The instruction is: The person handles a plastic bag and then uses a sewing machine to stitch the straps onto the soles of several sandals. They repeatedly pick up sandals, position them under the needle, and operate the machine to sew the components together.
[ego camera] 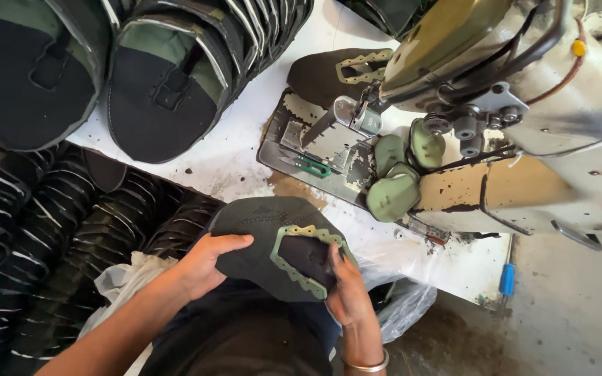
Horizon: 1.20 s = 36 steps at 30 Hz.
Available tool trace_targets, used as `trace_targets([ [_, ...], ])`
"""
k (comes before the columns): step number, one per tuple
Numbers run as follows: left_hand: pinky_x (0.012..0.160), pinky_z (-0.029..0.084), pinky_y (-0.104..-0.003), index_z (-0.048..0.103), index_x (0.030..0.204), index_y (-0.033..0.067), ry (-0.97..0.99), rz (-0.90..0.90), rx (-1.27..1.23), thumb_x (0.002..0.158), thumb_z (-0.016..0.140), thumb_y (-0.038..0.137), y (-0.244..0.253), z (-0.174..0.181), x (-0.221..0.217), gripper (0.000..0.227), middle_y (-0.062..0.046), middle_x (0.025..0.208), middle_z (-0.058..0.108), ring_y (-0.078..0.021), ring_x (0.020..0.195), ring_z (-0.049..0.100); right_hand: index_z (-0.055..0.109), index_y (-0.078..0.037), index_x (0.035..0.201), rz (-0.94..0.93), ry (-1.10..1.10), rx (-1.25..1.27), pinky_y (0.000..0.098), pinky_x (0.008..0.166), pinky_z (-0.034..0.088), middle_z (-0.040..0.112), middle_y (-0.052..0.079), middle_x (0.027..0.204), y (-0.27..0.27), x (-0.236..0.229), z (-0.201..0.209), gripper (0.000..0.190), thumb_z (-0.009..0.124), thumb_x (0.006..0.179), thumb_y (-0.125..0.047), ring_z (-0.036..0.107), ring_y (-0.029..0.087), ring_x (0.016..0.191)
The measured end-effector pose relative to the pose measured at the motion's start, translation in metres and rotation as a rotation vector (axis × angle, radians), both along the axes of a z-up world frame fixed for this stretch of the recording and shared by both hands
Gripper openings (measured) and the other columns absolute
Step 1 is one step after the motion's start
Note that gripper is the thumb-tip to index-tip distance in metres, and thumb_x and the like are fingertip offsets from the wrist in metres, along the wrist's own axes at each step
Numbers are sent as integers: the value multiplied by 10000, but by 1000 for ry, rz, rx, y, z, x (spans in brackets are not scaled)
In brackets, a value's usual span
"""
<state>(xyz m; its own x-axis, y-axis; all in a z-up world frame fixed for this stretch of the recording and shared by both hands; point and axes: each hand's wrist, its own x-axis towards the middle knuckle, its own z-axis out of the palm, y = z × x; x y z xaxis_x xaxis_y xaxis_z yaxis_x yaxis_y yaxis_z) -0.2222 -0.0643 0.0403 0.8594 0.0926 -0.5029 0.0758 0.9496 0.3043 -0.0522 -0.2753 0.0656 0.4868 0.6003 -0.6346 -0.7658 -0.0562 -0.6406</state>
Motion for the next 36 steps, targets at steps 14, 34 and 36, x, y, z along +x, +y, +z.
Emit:
trace_targets([
  [14,990,534,-402,627,1288,-57,-251,0,101,934,624,103,25,50,110,389,-149,1206,717,-257,1099,700,582,70,1324,-127,-322,129,450,1050,507,696,196,1282,-9,95,34,497,582,1015,-318,683,308,1172],
  [34,872,600,-436,686,1168,-38,-85,219,179,884,617,101,85,77,216,323,-140,1094,752,-278,951,737,612,-119,1332,-175,-320,140,454,1144,455,640,60,1357,75,222,38,485,574,987,-457,589,260,1273],
  [36,871,602,-443,683,1163,-41,-79,201,164,893,619,107,87,75,215,314,-141,1087,749,-281,947,737,613,-120,1322,-148,-288,104,458,1141,461,643,56,1353,74,223,34,469,574,985,-445,590,260,1275],
])
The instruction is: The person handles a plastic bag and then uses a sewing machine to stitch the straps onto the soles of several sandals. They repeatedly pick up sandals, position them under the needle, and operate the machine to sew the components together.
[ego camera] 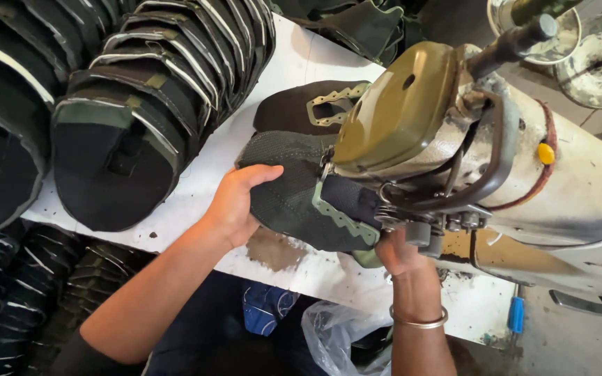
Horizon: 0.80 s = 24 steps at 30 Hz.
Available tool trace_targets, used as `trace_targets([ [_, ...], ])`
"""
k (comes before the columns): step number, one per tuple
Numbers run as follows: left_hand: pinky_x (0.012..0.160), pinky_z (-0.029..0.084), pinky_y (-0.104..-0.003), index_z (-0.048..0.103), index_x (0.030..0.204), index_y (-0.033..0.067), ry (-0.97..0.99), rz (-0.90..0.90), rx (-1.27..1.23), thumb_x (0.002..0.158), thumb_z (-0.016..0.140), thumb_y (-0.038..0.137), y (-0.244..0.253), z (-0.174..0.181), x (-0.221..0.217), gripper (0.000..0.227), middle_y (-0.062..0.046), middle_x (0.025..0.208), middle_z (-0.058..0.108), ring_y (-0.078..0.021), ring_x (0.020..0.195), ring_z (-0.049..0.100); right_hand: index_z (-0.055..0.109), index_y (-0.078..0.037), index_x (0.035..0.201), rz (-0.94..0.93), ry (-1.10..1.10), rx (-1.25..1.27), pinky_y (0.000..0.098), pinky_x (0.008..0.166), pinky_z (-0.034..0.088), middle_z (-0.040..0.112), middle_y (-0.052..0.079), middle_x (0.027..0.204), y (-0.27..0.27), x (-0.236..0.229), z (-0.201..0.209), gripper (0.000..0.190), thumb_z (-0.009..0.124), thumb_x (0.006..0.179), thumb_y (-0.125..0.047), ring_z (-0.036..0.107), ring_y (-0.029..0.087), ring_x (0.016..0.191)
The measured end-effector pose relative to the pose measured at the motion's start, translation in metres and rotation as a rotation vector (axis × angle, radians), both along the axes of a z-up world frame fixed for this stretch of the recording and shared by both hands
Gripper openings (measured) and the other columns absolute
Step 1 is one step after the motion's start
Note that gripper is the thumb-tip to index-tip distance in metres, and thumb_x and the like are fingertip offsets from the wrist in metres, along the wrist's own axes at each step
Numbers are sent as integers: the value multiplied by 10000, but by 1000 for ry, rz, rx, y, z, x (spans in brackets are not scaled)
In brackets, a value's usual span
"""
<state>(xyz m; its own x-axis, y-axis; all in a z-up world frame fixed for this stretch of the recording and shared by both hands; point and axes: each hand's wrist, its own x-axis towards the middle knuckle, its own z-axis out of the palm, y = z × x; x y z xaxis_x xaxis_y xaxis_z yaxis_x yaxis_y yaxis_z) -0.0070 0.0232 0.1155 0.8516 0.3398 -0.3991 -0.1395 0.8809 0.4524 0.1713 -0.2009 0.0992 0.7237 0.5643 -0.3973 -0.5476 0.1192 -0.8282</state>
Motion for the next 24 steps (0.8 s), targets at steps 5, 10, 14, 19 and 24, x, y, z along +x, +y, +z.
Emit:
trace_targets([
  [5,878,596,-451,673,1173,-64,-23,-38,4,920,630,124,-4,-7,-4,318,-153,1099,742,-289,958,729,652,-67,1299,94,68,27,477,1061,494,691,108,1308,10,-4,20,538,530,976,-478,634,300,1209],
  [10,902,588,-433,637,1240,-5,31,3,81,858,639,93,-6,8,-2,395,-120,1131,731,-262,997,730,611,-96,1348,43,13,57,470,1109,492,645,73,1358,0,9,0,483,526,1022,-441,616,261,1250],
  [14,914,594,-446,634,1252,-25,1,-68,54,871,644,117,-7,-2,-8,406,-130,1140,738,-281,1005,733,643,-97,1327,184,46,71,454,1089,491,677,75,1344,3,0,1,494,524,993,-441,623,266,1245],
  [19,957,518,-315,630,1285,40,-113,78,553,930,734,117,-60,-50,-13,378,-2,1194,664,-123,1089,629,612,-109,1301,52,-177,73,394,1040,503,659,19,1278,-23,13,-31,306,656,1036,-254,607,190,1167],
  [24,845,523,-285,674,1183,21,13,201,561,909,769,99,-71,-52,-2,300,10,1101,674,-101,967,612,595,22,1281,-275,-882,-595,379,985,499,627,135,1226,-63,-43,55,389,715,964,-171,602,233,1119],
])
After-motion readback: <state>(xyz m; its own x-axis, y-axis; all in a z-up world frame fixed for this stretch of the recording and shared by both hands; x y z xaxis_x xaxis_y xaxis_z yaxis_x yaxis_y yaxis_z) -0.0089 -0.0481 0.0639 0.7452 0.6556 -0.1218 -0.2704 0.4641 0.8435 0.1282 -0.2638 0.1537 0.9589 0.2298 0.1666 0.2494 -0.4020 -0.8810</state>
